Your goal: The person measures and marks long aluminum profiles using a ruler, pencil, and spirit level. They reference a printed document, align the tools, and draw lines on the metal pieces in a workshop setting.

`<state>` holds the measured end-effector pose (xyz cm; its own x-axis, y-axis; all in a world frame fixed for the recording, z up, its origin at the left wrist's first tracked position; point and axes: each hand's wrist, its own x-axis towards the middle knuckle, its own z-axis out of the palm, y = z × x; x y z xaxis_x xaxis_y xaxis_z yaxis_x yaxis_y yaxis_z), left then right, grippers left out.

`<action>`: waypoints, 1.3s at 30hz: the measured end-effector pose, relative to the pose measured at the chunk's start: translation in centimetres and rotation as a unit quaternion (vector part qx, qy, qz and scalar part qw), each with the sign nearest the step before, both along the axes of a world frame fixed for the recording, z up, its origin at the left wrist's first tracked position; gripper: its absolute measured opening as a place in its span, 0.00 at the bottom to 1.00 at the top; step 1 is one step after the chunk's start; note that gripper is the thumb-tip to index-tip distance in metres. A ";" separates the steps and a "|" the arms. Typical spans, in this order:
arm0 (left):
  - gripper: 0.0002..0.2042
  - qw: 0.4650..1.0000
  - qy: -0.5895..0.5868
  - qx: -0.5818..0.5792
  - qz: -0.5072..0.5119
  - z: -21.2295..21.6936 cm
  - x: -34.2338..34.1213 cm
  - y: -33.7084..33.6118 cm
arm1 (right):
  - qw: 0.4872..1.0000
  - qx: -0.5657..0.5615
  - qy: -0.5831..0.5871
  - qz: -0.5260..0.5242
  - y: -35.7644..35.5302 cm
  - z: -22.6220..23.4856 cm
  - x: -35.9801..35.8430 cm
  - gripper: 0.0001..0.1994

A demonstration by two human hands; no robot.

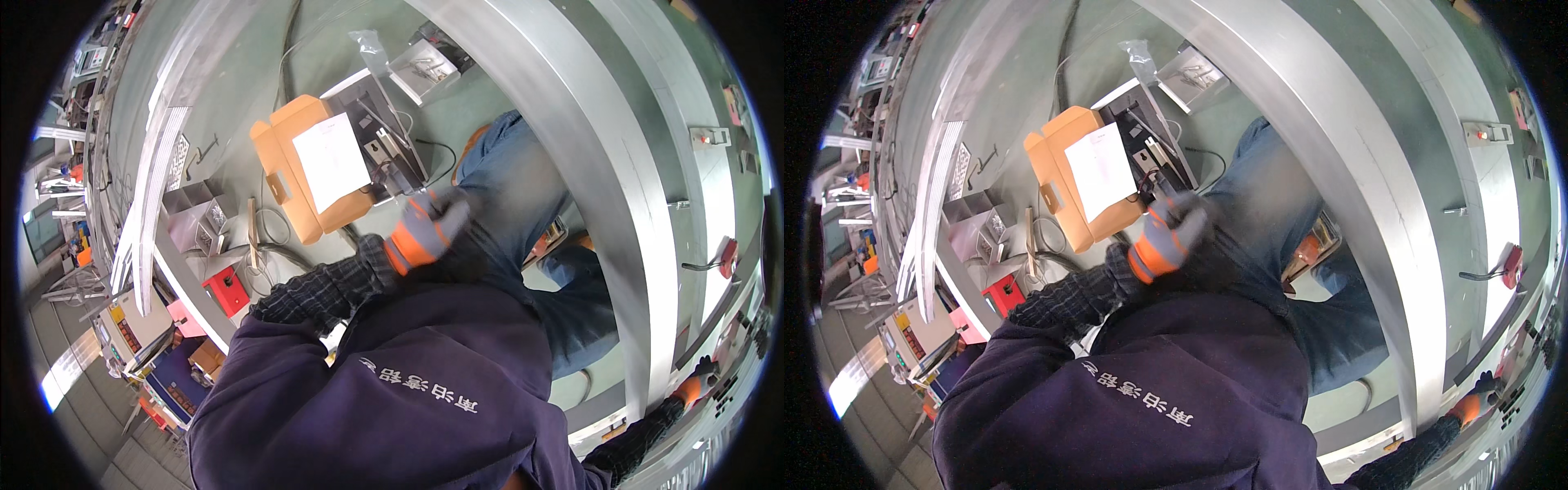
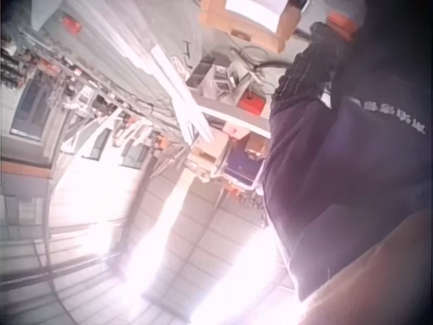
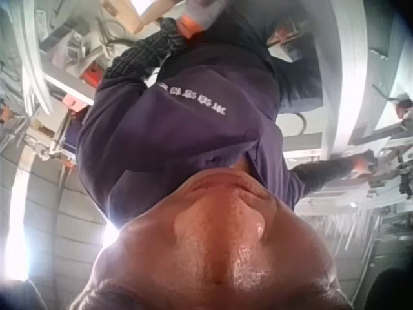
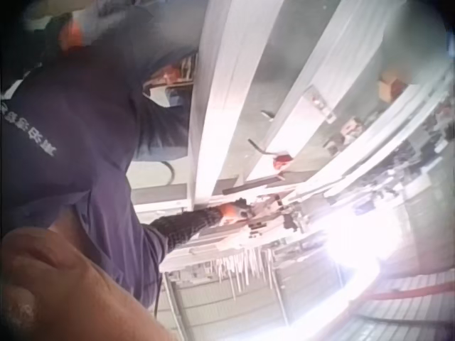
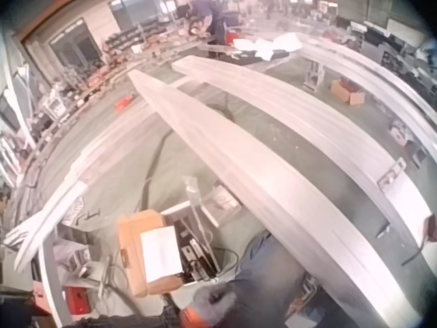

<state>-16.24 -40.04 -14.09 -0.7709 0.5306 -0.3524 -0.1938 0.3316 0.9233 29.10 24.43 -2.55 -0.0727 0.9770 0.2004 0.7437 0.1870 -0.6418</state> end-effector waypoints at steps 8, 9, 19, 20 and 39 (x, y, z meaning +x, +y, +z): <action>0.14 0.933 -0.154 -0.142 0.291 -22.4 -12.0 -6.8 | 0.999 -0.028 0.023 0.002 3.2 -2.1 3.9 0.28; 0.14 0.930 -0.125 -0.247 0.241 -25.0 -12.8 -8.0 | 0.999 -0.032 0.037 -0.002 4.7 -2.3 6.5 0.29; 0.26 0.850 -0.282 -0.381 0.230 -39.7 -15.1 -11.5 | 0.997 -0.015 -0.070 -0.019 -3.4 2.4 9.4 0.29; 0.28 0.838 -0.273 -0.419 0.217 -43.2 -14.6 -13.9 | 0.996 -0.017 -0.082 -0.004 -2.8 3.4 7.2 0.29; 0.23 0.737 0.004 -0.614 -0.282 -52.5 -18.4 -14.6 | 0.989 0.010 -0.146 0.027 -8.2 3.9 6.6 0.23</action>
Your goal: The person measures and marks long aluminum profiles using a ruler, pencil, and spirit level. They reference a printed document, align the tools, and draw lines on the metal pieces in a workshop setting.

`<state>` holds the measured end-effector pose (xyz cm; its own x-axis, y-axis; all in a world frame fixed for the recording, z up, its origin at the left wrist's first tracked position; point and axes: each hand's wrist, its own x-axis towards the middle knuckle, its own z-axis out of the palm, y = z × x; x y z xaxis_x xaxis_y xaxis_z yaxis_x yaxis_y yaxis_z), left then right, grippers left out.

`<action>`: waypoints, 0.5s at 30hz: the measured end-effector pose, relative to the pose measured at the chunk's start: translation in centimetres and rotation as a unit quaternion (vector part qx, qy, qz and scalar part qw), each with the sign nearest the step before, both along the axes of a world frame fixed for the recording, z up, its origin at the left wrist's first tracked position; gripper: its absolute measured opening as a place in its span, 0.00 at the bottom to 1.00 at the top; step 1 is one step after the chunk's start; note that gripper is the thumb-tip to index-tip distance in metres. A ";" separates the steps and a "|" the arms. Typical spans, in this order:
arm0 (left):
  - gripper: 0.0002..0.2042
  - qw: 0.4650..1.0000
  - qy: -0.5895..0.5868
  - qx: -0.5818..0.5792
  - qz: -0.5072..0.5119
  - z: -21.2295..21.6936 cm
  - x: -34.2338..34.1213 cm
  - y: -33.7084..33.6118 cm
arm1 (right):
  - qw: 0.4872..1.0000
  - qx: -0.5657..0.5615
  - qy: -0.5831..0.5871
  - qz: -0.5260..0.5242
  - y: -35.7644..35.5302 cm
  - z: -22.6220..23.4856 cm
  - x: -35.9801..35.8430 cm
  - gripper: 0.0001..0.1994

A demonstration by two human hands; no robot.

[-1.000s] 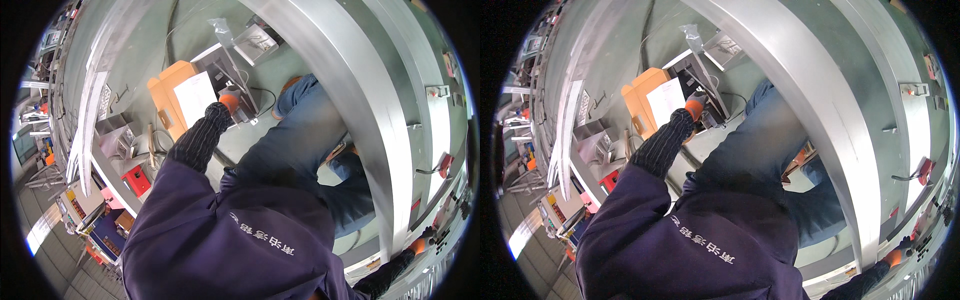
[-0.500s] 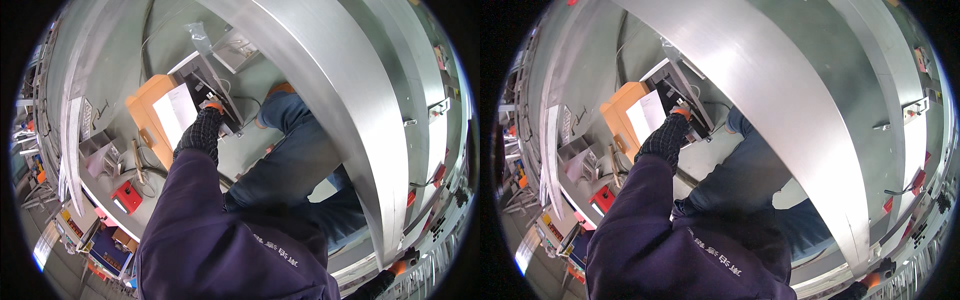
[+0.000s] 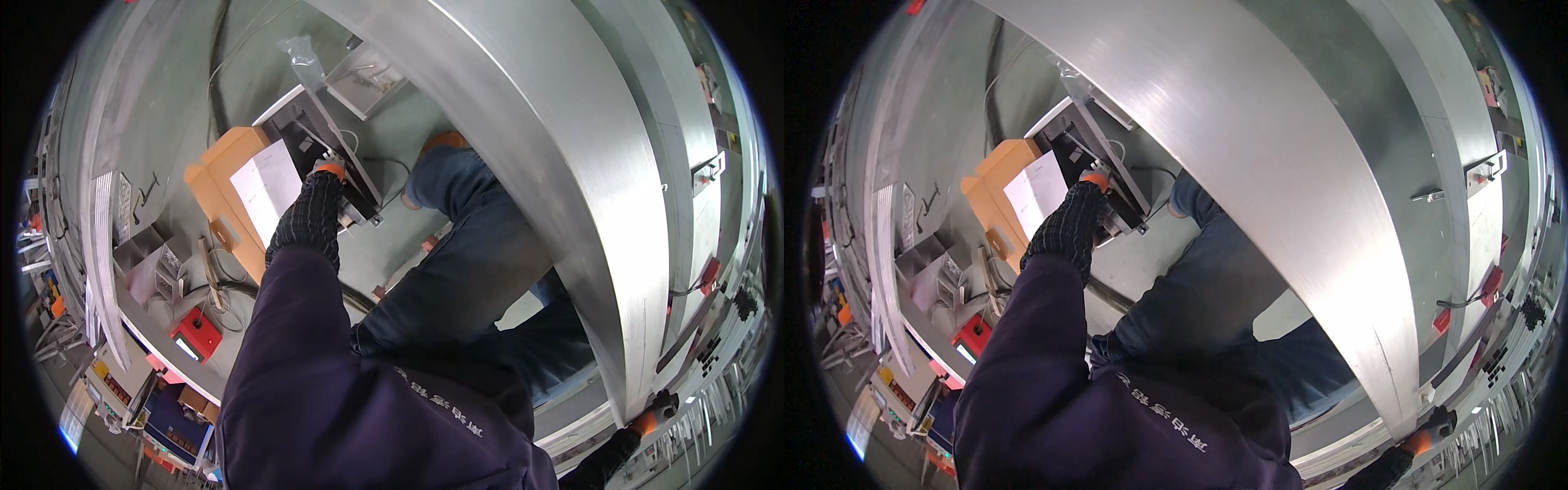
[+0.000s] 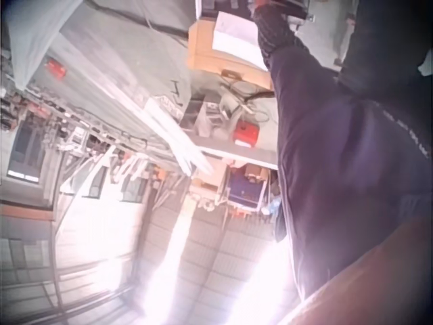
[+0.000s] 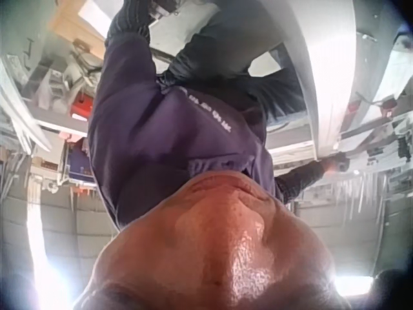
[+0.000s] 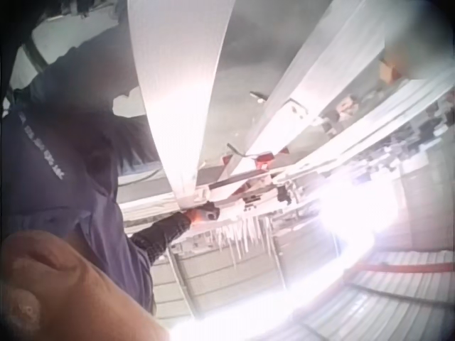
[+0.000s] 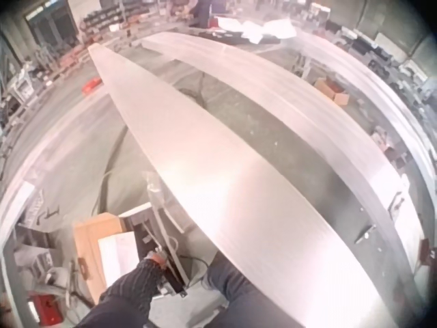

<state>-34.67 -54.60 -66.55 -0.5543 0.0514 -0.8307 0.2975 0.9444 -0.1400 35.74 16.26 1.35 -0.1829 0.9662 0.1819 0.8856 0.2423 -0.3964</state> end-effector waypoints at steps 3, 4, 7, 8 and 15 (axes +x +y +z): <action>0.19 1.000 -0.027 0.007 0.001 1.6 0.7 1.2 | 1.000 0.019 -0.006 0.010 -0.4 0.0 0.5 0.22; 0.19 0.998 -0.038 -0.002 -0.048 2.7 0.2 2.0 | 1.000 0.013 -0.007 -0.003 -0.9 -0.2 0.8 0.22; 0.20 0.981 -0.071 -0.028 -0.181 6.8 -1.1 4.0 | 1.000 0.002 -0.012 -0.026 -1.1 0.1 0.6 0.22; 0.21 0.983 -0.039 -0.011 -0.178 7.0 -1.1 3.6 | 1.000 0.002 -0.002 -0.023 -0.7 0.2 0.2 0.22; 0.37 0.727 0.289 0.186 0.594 13.7 -2.9 0.3 | 0.996 -0.004 0.082 -0.031 0.4 -0.7 0.4 0.22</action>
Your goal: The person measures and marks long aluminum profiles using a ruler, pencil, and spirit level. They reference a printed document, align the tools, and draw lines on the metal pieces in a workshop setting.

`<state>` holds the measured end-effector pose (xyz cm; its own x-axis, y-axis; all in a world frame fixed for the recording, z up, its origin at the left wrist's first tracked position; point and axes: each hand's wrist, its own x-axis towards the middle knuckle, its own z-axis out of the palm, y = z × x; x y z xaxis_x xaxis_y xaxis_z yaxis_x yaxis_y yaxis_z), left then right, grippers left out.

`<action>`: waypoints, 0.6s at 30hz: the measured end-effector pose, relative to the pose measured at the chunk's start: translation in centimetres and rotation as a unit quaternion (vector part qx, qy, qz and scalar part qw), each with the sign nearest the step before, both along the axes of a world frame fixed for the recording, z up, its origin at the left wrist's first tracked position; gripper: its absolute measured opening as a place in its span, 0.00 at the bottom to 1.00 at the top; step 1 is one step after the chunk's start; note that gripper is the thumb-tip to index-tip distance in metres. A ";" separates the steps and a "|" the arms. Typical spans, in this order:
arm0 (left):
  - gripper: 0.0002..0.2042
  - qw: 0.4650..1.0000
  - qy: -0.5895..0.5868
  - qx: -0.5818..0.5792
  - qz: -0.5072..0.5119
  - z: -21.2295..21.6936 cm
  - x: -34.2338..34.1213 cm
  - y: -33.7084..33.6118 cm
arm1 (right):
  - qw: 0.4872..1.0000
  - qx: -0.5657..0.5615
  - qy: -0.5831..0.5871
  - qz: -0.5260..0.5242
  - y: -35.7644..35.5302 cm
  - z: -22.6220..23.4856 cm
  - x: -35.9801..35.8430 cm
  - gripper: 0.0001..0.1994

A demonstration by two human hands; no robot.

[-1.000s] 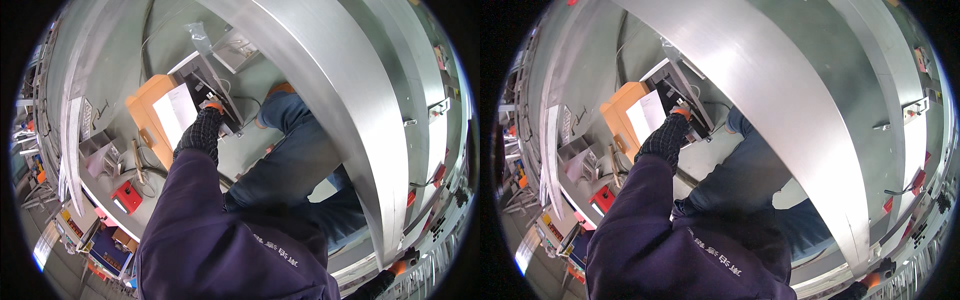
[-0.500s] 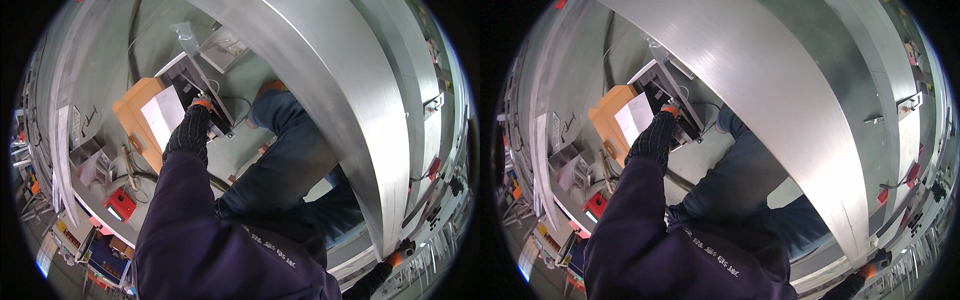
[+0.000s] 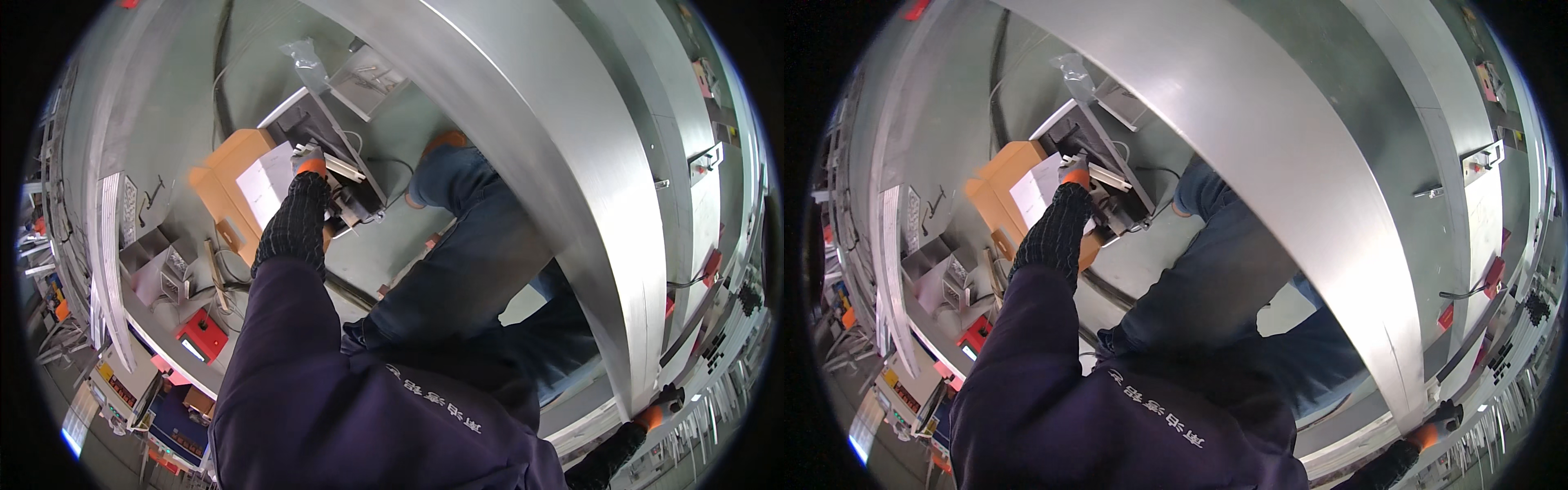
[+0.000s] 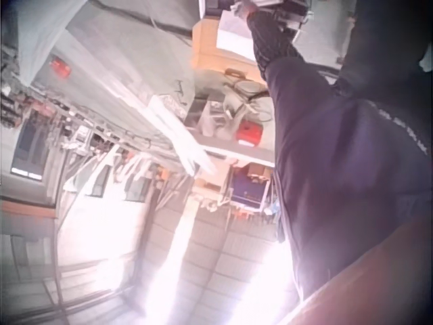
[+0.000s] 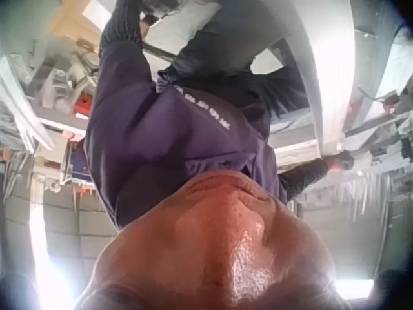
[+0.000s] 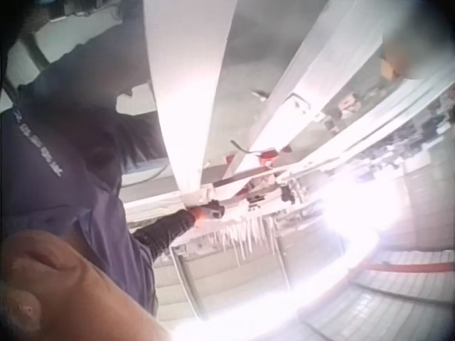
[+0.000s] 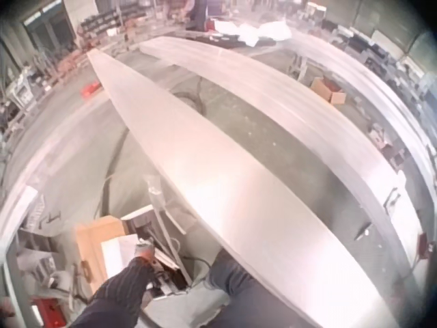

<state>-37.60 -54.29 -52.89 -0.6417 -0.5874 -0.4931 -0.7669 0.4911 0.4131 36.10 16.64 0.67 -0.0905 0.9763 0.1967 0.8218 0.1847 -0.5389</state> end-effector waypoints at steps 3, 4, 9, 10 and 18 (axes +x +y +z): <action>0.33 0.995 0.017 0.074 0.062 1.3 -1.1 -2.4 | 0.997 -0.002 0.074 -0.006 1.0 -0.4 1.6 0.22; 0.28 0.991 0.013 0.112 0.077 2.9 -1.1 -1.6 | 0.995 0.006 0.095 -0.011 0.7 0.1 2.6 0.22; 0.11 0.931 0.119 0.336 0.083 11.1 -0.1 -2.8 | 0.992 0.035 0.124 -0.006 1.3 -1.4 0.2 0.23; 0.09 0.919 0.134 0.366 0.063 13.0 0.1 -2.5 | 0.990 0.043 0.135 -0.015 0.7 -1.7 -0.1 0.23; 0.15 0.815 0.238 0.504 -0.159 37.6 3.8 3.9 | 0.923 0.093 0.335 0.165 -2.3 -3.8 -1.8 0.26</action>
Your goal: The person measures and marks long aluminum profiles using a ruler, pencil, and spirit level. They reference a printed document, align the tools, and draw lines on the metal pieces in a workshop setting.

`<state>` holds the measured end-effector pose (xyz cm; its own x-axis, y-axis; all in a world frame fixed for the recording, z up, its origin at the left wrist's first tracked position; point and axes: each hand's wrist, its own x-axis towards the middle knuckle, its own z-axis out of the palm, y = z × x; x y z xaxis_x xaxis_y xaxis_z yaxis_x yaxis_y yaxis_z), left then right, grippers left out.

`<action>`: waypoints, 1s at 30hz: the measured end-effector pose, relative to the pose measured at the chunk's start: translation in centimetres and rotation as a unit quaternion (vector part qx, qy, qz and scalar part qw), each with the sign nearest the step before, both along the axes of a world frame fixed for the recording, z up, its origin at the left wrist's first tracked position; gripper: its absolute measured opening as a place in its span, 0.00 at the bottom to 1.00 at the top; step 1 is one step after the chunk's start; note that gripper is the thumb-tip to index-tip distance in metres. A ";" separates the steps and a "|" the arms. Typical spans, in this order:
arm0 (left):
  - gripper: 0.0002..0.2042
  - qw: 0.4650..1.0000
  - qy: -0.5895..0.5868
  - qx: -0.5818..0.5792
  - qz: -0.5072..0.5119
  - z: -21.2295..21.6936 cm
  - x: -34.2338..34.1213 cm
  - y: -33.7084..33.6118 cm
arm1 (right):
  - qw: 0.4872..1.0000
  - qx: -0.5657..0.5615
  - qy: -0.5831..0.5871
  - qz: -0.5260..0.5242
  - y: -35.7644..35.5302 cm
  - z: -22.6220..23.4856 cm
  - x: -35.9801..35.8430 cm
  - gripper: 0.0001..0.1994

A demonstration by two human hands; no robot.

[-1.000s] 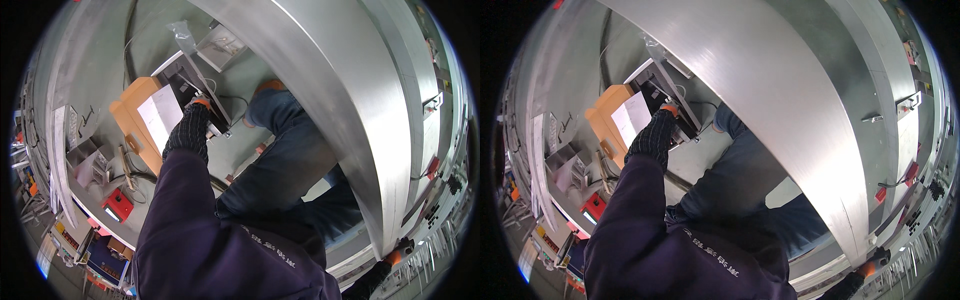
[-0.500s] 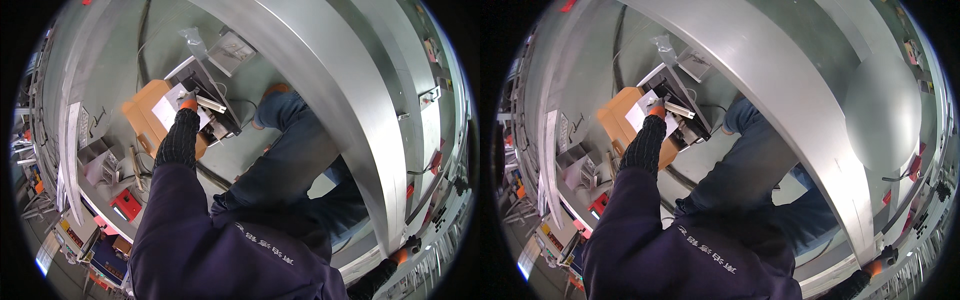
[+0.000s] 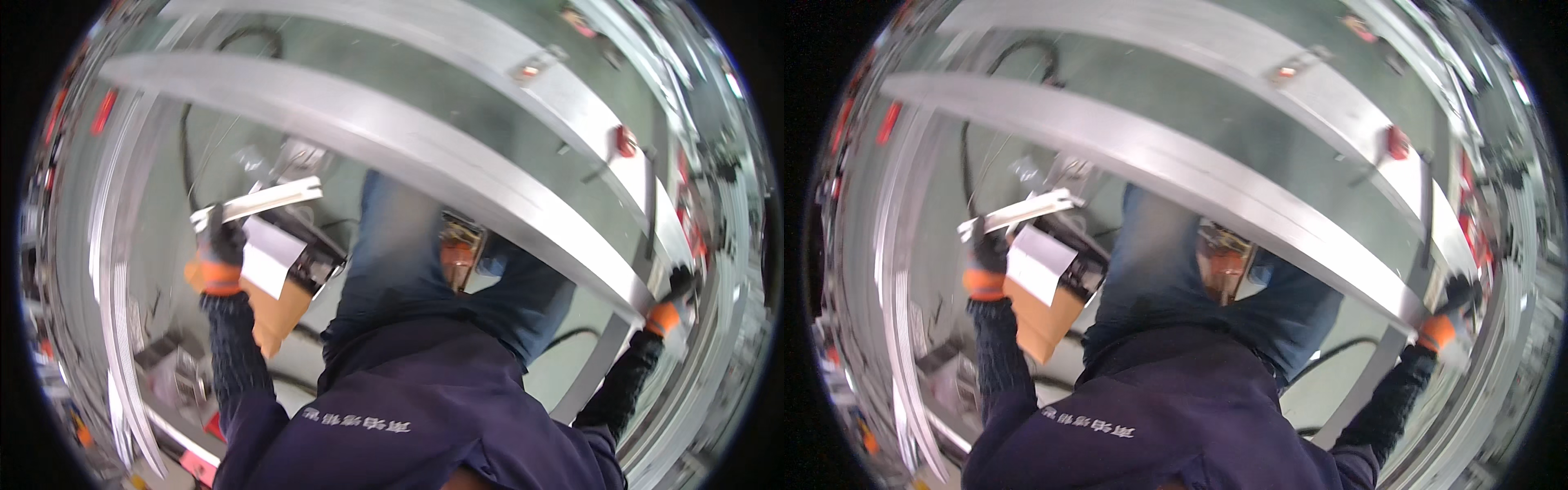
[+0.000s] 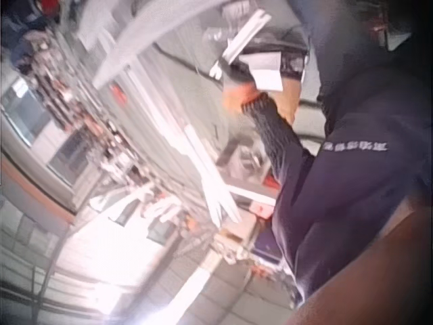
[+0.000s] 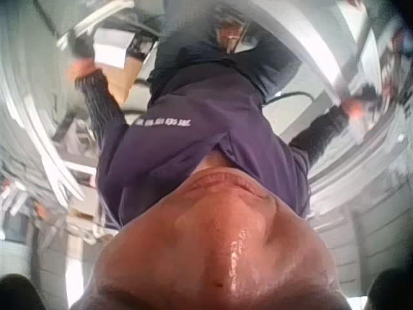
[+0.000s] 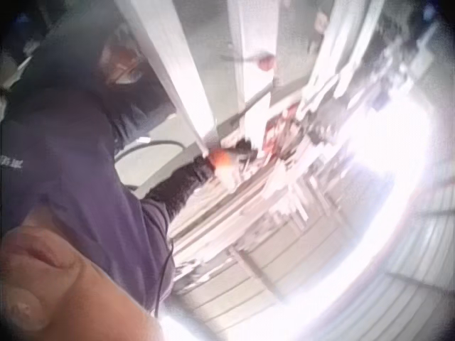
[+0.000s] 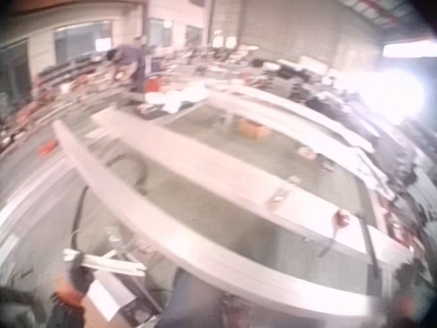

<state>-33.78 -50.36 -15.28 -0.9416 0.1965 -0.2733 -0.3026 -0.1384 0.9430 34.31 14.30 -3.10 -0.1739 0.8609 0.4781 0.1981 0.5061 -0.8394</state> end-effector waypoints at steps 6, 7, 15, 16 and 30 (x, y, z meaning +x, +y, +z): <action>0.15 0.918 0.288 -0.058 -0.265 11.6 6.1 10.3 | 0.990 0.115 -0.026 0.074 -16.8 6.3 -19.3 0.14; 0.15 0.878 0.363 -0.093 -0.298 12.2 7.4 13.0 | 0.987 0.124 -0.041 0.094 -19.3 6.9 -21.7 0.14; 0.17 0.841 0.284 -0.036 -0.459 18.6 13.8 26.9 | 0.961 0.132 -0.129 0.207 -20.8 7.6 -24.6 0.24; 0.18 0.822 0.312 -0.043 -0.474 18.8 13.7 27.6 | 0.960 0.139 -0.130 0.206 -19.8 7.5 -24.1 0.23; 0.19 0.783 0.228 -0.181 -0.550 20.5 9.7 29.7 | 0.905 0.241 -0.290 0.197 -17.1 5.6 -21.1 0.17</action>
